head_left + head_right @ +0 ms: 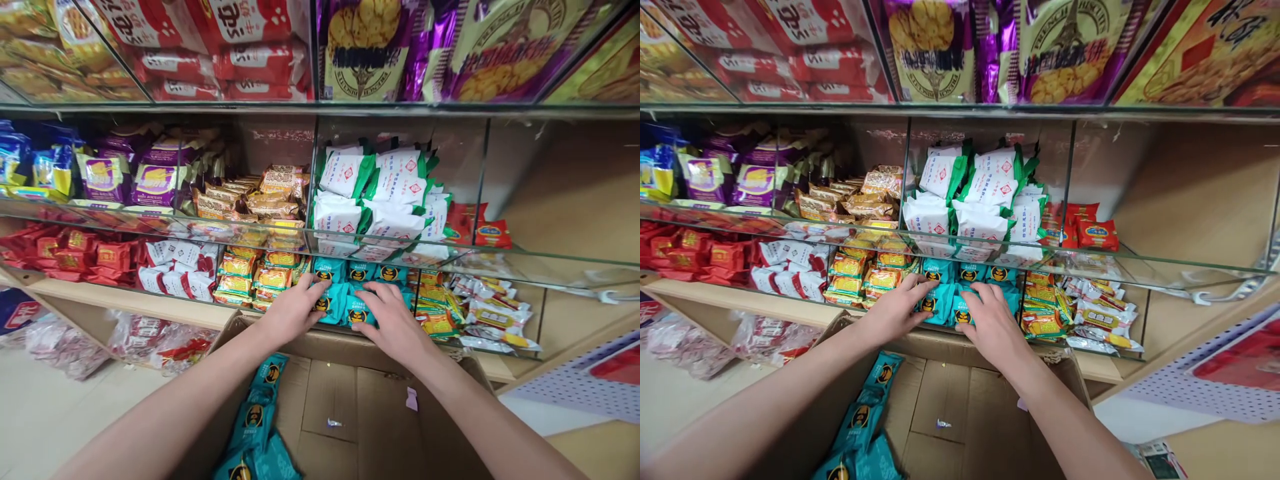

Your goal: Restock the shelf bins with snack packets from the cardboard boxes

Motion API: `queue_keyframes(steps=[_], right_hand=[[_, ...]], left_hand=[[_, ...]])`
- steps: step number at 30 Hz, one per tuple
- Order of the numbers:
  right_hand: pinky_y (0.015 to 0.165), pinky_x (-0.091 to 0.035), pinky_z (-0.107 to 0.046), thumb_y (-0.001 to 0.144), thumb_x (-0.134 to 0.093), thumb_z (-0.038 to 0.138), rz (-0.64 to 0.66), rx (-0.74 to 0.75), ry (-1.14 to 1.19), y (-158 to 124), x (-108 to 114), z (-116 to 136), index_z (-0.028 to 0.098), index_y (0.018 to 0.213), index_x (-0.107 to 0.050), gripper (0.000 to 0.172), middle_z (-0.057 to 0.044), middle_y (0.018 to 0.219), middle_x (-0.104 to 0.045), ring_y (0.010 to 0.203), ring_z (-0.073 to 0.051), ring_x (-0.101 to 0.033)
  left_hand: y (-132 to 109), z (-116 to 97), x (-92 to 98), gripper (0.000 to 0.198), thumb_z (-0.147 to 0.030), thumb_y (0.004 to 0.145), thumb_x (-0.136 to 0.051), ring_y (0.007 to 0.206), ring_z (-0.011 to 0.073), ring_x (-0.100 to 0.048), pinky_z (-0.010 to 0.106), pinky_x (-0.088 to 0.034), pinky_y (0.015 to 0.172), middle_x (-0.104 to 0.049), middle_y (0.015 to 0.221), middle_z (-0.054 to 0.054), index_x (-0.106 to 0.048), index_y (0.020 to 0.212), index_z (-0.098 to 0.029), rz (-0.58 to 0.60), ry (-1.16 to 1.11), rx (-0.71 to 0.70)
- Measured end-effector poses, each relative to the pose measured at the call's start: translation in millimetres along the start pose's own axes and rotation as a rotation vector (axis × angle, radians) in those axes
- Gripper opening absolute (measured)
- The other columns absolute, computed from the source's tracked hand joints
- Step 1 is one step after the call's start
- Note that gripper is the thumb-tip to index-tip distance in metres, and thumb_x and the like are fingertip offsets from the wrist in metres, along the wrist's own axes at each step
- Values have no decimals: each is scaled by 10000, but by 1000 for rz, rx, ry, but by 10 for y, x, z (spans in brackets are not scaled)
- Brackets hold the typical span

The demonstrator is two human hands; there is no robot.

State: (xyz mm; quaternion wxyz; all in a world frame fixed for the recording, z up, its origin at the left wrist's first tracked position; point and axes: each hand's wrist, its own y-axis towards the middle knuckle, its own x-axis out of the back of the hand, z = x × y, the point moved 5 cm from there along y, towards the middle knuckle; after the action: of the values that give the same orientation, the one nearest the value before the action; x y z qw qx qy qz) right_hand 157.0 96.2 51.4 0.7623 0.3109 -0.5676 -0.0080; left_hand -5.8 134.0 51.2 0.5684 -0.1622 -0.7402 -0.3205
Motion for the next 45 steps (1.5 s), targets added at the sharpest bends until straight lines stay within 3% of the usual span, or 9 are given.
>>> queue_keyframes(steps=[4,7,10,15,19,22,29,36,45], right_hand=[[836,-420,-427,796,-500,285,-161,-54,91,-16,176,1,163,987,-582,241,-118,1027,-554,997,-259,-464],[693,-471,-373,777,-525,363,-153,-192,344,-47,166,-15,192,1025,-540,301,-93,938,-600,814,-210,-547],[571,-481,-296,722,-583,411,-20,-302,753,-72,9,30,209,1190,-381,548,-57,915,-621,694,-159,-576],[611,-491,-291,719,-577,406,-103,-438,1022,-68,-34,-87,191,929,-510,308,-49,865,-649,740,-167,-600],[493,-474,-252,660,-624,441,-304,-643,999,-75,1,-435,185,900,-488,377,-71,881,-653,693,-166,-601],[501,-487,-277,639,-638,444,-377,-666,968,-40,-31,-592,191,885,-454,398,-83,894,-651,695,-179,-604],[743,-448,-375,688,-588,376,-325,-639,554,153,-43,-580,165,910,-524,313,-109,864,-678,818,-236,-621],[689,-432,-394,725,-544,333,-221,-616,261,326,-23,-572,164,738,-603,179,-147,812,-679,794,-299,-617],[704,-422,-390,715,-572,307,-314,-663,199,223,-14,-616,130,828,-583,210,-143,855,-673,814,-303,-605]], left_hand=[[-27,29,189,513,-332,760,-540,969,195,-518,300,-487,738,-439,1119,70,-355,1224,-216,-141,-69,16],[-70,-36,308,450,-333,753,-550,924,181,-519,295,-486,710,-440,1081,72,-387,1153,-207,-259,-126,22],[-100,-230,280,414,-293,755,-556,934,172,-505,289,-484,723,-423,1100,78,-387,1124,-213,-230,-207,-97],[-81,-254,210,459,-287,767,-559,855,137,-524,280,-478,731,-431,1131,85,-365,1177,-212,-200,-334,-131],[-33,-20,170,158,-269,807,-491,714,122,-532,274,-458,680,-546,882,43,-540,920,-169,-187,-292,-20],[-18,-24,61,207,-343,791,-521,738,134,-545,253,-444,662,-580,841,36,-583,886,-170,-62,-256,-42],[50,-116,-61,376,-528,714,-547,747,158,-568,237,-413,609,-615,825,33,-600,832,-175,50,-159,-17],[178,-86,-127,335,-528,696,-559,656,151,-574,235,-374,539,-632,750,0,-592,761,-201,96,-102,55],[147,-131,-154,241,-412,797,-472,714,148,-585,238,-431,616,-624,801,14,-571,817,-193,44,-146,18]])
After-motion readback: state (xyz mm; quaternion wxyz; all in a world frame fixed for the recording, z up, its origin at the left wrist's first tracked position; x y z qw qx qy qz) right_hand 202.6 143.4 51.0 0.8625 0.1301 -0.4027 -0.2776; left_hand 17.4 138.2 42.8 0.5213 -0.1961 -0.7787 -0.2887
